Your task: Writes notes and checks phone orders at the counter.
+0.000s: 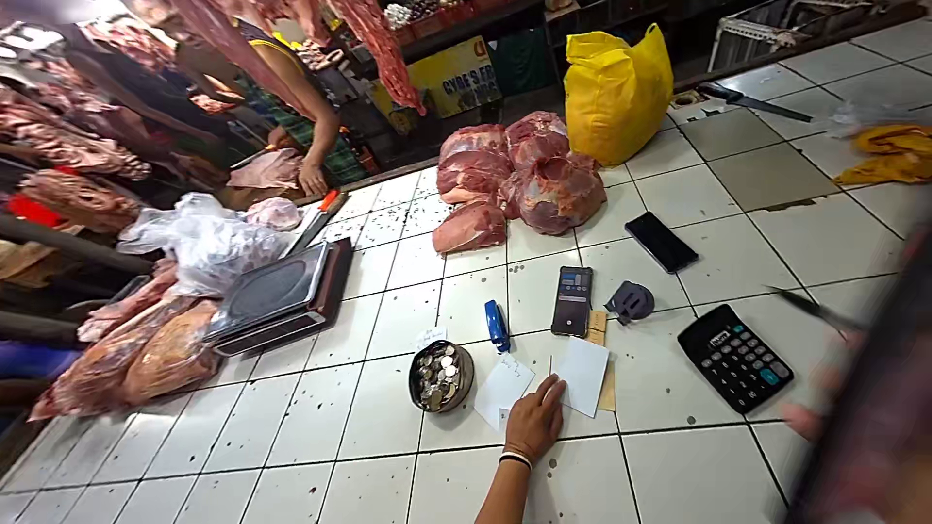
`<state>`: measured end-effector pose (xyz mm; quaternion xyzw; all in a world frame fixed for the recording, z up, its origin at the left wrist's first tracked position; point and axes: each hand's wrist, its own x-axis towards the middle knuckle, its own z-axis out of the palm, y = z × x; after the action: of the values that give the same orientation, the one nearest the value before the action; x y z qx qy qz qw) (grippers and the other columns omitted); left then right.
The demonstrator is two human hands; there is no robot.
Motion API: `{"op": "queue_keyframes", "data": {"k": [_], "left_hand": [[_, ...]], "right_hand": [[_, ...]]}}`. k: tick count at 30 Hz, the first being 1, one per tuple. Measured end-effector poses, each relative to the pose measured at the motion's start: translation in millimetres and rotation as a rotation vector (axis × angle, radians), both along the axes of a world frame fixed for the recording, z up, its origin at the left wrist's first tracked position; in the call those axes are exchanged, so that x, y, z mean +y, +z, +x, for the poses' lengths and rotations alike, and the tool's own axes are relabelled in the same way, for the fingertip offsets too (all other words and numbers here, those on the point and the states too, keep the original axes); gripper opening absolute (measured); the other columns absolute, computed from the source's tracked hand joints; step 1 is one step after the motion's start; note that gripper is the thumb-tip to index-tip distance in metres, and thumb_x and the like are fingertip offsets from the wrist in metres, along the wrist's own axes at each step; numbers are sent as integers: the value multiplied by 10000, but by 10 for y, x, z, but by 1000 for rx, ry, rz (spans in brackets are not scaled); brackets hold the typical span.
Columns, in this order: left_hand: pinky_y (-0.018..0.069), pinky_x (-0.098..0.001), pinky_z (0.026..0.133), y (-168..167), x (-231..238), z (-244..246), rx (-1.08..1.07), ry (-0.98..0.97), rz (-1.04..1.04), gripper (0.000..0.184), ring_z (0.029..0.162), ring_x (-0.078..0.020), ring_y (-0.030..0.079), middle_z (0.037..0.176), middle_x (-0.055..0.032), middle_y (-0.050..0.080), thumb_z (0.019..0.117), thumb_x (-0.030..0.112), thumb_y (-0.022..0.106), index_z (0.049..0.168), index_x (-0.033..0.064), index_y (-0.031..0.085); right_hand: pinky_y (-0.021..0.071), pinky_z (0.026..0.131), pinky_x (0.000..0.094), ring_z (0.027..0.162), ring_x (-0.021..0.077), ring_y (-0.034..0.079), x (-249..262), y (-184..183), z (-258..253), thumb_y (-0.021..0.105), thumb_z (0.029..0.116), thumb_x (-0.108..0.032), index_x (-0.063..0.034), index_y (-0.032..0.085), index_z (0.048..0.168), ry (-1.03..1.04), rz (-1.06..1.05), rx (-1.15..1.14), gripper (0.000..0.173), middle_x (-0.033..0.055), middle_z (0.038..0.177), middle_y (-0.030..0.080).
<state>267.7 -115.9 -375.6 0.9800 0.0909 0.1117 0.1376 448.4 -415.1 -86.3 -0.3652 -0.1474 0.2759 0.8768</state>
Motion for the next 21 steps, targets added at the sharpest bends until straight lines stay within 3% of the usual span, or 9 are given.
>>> {"op": "queue_keyframes", "data": {"k": [2, 4, 6, 9, 12, 15, 21], "left_hand": [[594, -500, 656, -4, 2, -8, -19, 5, 5, 395, 811, -328, 751, 1322, -118, 694, 904, 158, 589, 1266, 106, 737], [594, -501, 645, -1, 0, -7, -34, 6, 16, 398, 810, -330, 754, 1307, -119, 702, 896, 160, 582, 1256, 103, 742], [590, -491, 630, -1, 2, 4, -47, 5, 30, 401, 790, -324, 753, 1297, -116, 708, 895, 164, 574, 1254, 103, 743], [588, -483, 619, -3, 6, -1, -63, 6, 52, 399, 770, -322, 751, 1286, -113, 714, 896, 171, 556, 1237, 102, 752], [582, -470, 603, -26, 18, -1, -75, 6, 68, 407, 749, -314, 745, 1279, -111, 717, 897, 182, 534, 1229, 106, 756], [582, -466, 597, -42, 16, -7, -82, 6, 64, 405, 745, -310, 746, 1273, -104, 721, 898, 192, 525, 1215, 109, 763], [575, -469, 585, -56, 13, 1, -90, 16, 60, 413, 729, -310, 741, 1271, -109, 721, 895, 197, 516, 1215, 111, 764]], "right_hand": [[626, 909, 374, 1056, 149, 720, 468, -541, 132, 612, 1014, -421, -151, 575, 1315, -202, -82, -19, 406, -2, 1147, 733], [601, 952, 348, 1081, 129, 690, 872, -1042, 307, 420, 1095, -275, -31, 444, 1404, -336, -243, -73, 394, 40, 1183, 674], [572, 979, 336, 1121, 146, 659, 1204, -1562, 534, 367, 1097, -196, 70, 436, 1419, -458, -380, -113, 423, 142, 1246, 627], [501, 1037, 293, 1192, 174, 609, 1521, -2187, 787, 365, 1094, -124, 122, 472, 1384, -636, -520, -145, 395, 238, 1300, 586], [492, 1024, 278, 1178, 176, 608, 1653, -2393, 885, 369, 1099, -93, 125, 484, 1364, -726, -568, -47, 362, 247, 1285, 586], [469, 1061, 294, 1234, 200, 580, 1752, -2468, 892, 357, 1106, -95, 121, 444, 1409, -715, -548, 23, 382, 260, 1355, 550], [474, 1059, 303, 1233, 200, 579, 1903, -2594, 985, 366, 1108, -106, 107, 455, 1413, -651, -516, 33, 382, 250, 1351, 558]]}}
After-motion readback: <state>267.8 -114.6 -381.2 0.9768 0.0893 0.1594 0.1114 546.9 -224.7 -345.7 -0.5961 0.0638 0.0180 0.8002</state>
